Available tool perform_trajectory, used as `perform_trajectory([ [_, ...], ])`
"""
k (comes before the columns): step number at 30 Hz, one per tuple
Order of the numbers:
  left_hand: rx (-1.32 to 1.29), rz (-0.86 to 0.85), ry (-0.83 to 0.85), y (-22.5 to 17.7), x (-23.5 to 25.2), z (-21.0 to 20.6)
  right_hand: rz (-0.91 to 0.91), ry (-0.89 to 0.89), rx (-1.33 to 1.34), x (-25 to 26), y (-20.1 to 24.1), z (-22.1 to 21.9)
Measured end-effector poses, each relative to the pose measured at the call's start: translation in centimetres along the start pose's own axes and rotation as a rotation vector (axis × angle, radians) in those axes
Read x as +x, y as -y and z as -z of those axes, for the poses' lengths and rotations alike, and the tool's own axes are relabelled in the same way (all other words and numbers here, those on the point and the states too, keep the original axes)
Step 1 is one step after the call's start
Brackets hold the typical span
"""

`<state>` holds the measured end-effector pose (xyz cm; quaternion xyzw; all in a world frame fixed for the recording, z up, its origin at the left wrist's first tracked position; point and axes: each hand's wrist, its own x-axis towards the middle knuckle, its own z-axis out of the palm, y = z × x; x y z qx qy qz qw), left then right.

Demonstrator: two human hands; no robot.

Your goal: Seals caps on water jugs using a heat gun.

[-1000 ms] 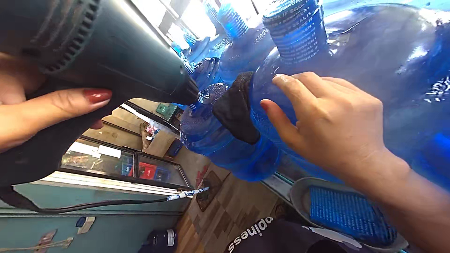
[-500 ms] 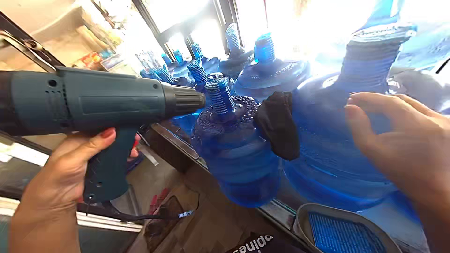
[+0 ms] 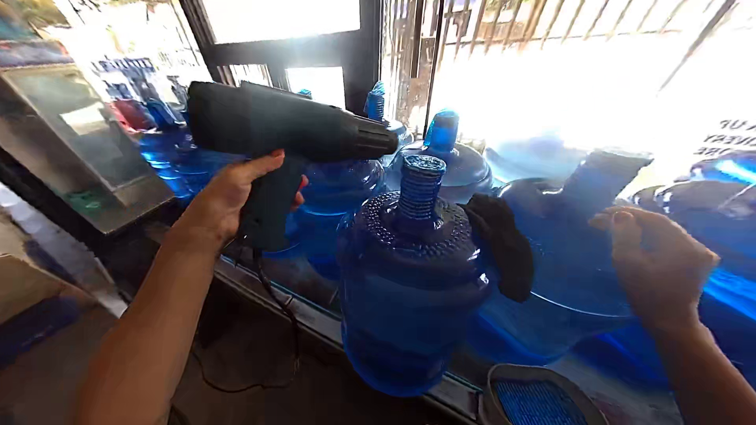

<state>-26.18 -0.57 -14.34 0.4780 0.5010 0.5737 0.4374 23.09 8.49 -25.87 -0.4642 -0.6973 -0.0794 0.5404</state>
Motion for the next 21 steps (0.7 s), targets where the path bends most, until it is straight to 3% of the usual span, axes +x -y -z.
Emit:
perform_trajectory([
  [7, -0.08, 0.057, 0.338, 0.8, 7.0, -1.3, -0.008, -0.077, -0.076, 0.2, 0.0, -0.6],
  [12, -0.052, -0.02, 0.326, 1.7, 5.4, 2.2, -0.031, -0.085, -0.141, 0.1, 0.1, -0.8],
  [16, -0.129, -0.205, 0.371, 4.8, 3.0, 6.7, -0.019, -0.095, -0.121, 0.1, 0.1, -0.9],
  [21, -0.162, -0.298, 0.424, 5.8, 1.4, 7.1, -0.028, -0.119, -0.163, 0.0, 0.2, -1.1],
])
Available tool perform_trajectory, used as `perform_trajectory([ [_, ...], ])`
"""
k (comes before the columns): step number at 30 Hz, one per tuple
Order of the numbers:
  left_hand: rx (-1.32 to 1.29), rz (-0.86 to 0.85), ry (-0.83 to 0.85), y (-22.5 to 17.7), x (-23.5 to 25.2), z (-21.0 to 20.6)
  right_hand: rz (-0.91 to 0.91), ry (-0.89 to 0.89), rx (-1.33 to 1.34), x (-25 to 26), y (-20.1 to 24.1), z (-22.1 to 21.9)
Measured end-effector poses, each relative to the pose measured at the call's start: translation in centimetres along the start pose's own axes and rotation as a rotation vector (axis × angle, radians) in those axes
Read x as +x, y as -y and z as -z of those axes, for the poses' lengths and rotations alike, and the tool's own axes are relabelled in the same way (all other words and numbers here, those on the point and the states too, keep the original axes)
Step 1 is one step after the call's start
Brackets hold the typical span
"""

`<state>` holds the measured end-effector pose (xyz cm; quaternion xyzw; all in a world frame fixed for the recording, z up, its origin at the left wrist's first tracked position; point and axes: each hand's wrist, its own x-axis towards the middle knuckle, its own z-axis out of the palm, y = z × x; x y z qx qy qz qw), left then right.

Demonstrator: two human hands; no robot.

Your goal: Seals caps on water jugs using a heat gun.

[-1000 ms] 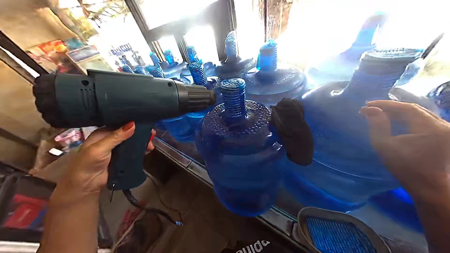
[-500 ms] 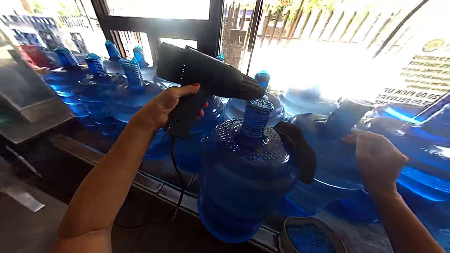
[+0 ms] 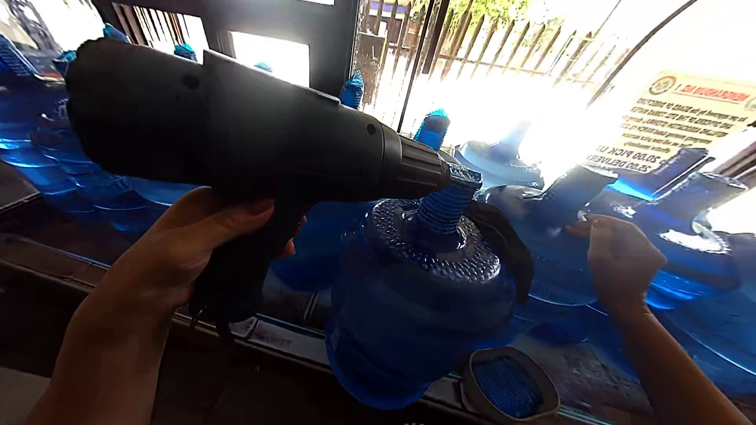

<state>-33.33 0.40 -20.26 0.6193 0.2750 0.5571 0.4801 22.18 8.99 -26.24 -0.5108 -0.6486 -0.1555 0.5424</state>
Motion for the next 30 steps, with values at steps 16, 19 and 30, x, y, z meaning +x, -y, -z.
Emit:
perform_trajectory([
  [16, -0.092, 0.238, -0.086, 3.3, 4.9, -0.5, 0.023, -0.004, -0.081, -0.1, 0.2, -0.2],
  [19, -0.212, 0.243, -0.065, 3.4, 6.1, -0.9, 0.016, -0.008, -0.072, -0.1, 0.3, -0.2],
  [30, -0.118, 0.012, -0.11, 2.7, -2.5, 1.3, 0.167, 0.426, 0.06, 5.6, 15.3, -3.5],
])
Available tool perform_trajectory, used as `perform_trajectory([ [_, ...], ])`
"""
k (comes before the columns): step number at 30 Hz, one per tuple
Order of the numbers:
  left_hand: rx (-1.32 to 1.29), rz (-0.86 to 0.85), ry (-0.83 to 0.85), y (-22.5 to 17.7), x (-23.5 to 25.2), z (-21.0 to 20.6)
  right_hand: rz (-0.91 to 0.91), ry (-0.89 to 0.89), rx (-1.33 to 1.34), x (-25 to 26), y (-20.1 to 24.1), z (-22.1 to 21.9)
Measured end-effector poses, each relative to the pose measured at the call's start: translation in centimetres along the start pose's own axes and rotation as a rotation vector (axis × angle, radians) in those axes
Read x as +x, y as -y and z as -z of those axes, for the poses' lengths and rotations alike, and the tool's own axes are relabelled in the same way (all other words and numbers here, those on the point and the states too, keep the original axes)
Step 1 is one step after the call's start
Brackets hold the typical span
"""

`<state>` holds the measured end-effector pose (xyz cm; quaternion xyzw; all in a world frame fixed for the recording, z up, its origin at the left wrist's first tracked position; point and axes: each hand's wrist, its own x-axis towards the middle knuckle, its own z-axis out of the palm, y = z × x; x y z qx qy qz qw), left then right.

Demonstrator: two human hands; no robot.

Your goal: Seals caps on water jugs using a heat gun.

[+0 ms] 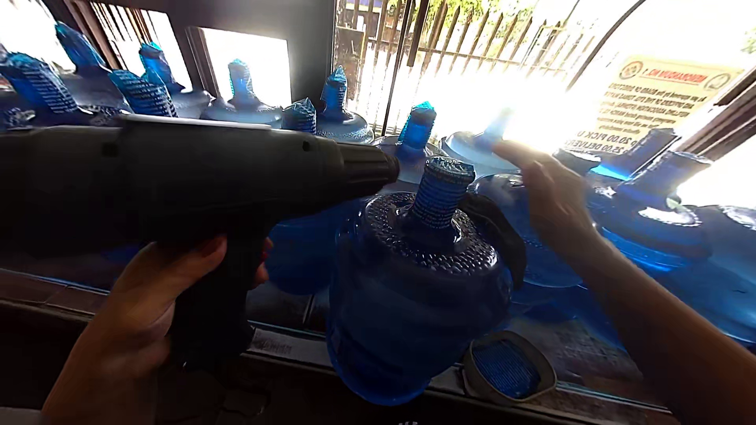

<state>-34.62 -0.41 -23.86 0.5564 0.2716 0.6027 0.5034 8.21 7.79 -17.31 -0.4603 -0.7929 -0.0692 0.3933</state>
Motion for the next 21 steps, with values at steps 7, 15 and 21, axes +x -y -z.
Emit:
perform_trajectory([
  [7, 0.07, -0.118, -0.16, -2.2, -5.8, 0.8, -0.063, 0.851, -0.032, 11.5, 7.1, -3.8],
  [15, 0.337, -0.178, -0.239, -3.6, -9.5, -1.3, -0.204, 0.493, -0.388, 13.3, 2.1, -4.7],
  [21, 0.758, -0.225, -0.17, -6.1, -11.6, -7.1, -0.17, 0.246, -0.181, 2.9, -5.2, 3.7],
])
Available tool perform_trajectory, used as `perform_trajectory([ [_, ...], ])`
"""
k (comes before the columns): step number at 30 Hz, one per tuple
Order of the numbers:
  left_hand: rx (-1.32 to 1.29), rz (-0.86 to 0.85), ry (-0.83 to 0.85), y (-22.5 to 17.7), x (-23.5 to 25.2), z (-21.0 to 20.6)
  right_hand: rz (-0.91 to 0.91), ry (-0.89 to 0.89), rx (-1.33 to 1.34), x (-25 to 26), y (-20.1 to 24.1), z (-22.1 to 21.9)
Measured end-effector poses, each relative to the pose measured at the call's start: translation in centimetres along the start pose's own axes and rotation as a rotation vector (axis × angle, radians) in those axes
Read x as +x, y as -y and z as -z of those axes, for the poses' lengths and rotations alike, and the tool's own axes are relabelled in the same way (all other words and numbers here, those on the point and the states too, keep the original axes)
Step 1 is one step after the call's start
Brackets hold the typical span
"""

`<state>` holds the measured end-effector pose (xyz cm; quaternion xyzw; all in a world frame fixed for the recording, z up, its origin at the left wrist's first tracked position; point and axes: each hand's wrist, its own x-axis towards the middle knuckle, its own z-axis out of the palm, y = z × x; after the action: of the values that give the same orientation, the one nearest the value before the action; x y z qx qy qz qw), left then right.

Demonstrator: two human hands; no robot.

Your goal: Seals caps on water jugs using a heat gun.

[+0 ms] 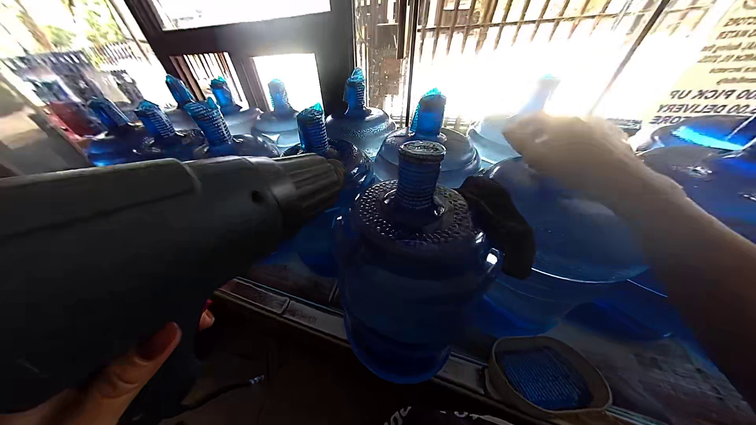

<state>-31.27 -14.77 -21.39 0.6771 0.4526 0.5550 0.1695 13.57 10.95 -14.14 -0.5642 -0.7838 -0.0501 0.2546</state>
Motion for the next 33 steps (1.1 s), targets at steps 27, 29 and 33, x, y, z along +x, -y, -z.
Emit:
perform_trajectory([
  [27, 1.865, 0.739, 0.554, -18.7, 33.7, -35.9, 0.391, -0.484, 0.424, -11.2, -9.1, -8.8],
  [29, 1.861, 0.739, 0.557, -19.4, 33.5, -35.9, 0.396, -0.473, 0.425, -11.2, -9.0, -8.9],
  [33, 1.748, 0.46, 0.583, -22.8, 32.2, -33.8, 0.4, -0.485, 0.382, -11.2, -9.0, -8.8],
])
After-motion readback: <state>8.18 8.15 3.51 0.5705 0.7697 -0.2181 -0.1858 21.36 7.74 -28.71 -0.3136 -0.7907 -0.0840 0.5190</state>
